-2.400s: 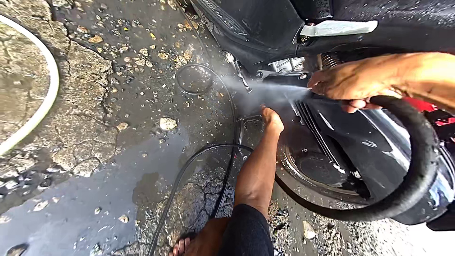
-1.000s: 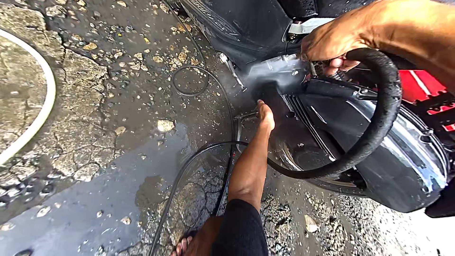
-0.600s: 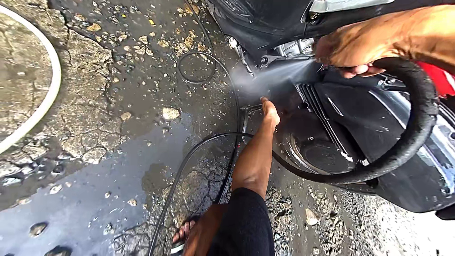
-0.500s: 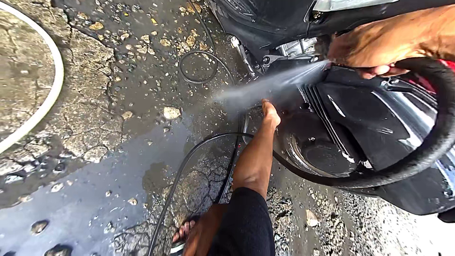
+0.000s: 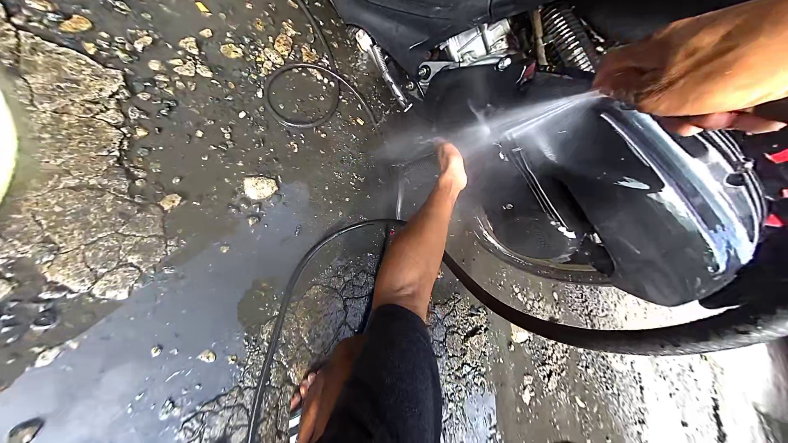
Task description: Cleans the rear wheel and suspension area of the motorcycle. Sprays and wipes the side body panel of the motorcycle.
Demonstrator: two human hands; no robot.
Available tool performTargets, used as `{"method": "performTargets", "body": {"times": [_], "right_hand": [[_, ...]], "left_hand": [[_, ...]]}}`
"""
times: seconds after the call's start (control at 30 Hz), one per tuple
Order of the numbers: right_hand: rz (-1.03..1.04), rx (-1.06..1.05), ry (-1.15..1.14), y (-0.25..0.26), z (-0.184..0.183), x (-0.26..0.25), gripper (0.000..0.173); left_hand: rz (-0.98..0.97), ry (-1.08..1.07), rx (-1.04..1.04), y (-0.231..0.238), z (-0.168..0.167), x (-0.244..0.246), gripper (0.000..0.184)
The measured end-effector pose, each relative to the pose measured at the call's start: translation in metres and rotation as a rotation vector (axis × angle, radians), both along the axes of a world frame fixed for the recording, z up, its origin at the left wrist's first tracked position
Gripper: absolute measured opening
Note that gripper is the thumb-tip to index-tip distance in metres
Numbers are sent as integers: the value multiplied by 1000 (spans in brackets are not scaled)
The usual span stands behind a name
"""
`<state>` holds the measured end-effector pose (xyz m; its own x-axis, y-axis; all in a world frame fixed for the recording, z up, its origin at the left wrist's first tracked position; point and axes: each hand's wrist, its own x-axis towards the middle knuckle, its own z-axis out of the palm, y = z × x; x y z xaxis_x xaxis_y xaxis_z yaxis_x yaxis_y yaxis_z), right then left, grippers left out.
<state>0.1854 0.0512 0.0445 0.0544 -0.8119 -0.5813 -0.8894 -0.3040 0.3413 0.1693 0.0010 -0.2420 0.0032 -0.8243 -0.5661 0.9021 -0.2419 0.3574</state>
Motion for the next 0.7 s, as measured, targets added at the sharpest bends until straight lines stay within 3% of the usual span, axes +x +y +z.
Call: {"method": "performTargets", "body": {"times": [0.07,0.17,0.27,0.43,0.57,0.7], "right_hand": [[-32,92,3,13,14,-13,18],[-75,45,-63,26,28,-43,17],[-71,-71,-187,46,35,-77,20],[-118,-305,-333,93,-3,-134,31],[-261,-253,-332,107,-27,-158,35],[-240,-209,-324,105,-37,-187,34]], "left_hand": [[-47,53,14,2,-1,-15,79],[-72,34,113,5,10,-26,77],[-152,-333,81,12,31,-17,50],[-163,-449,85,8,50,-4,45],[-159,-512,20,22,70,10,50],[-139,-806,-16,29,80,5,59]]}}
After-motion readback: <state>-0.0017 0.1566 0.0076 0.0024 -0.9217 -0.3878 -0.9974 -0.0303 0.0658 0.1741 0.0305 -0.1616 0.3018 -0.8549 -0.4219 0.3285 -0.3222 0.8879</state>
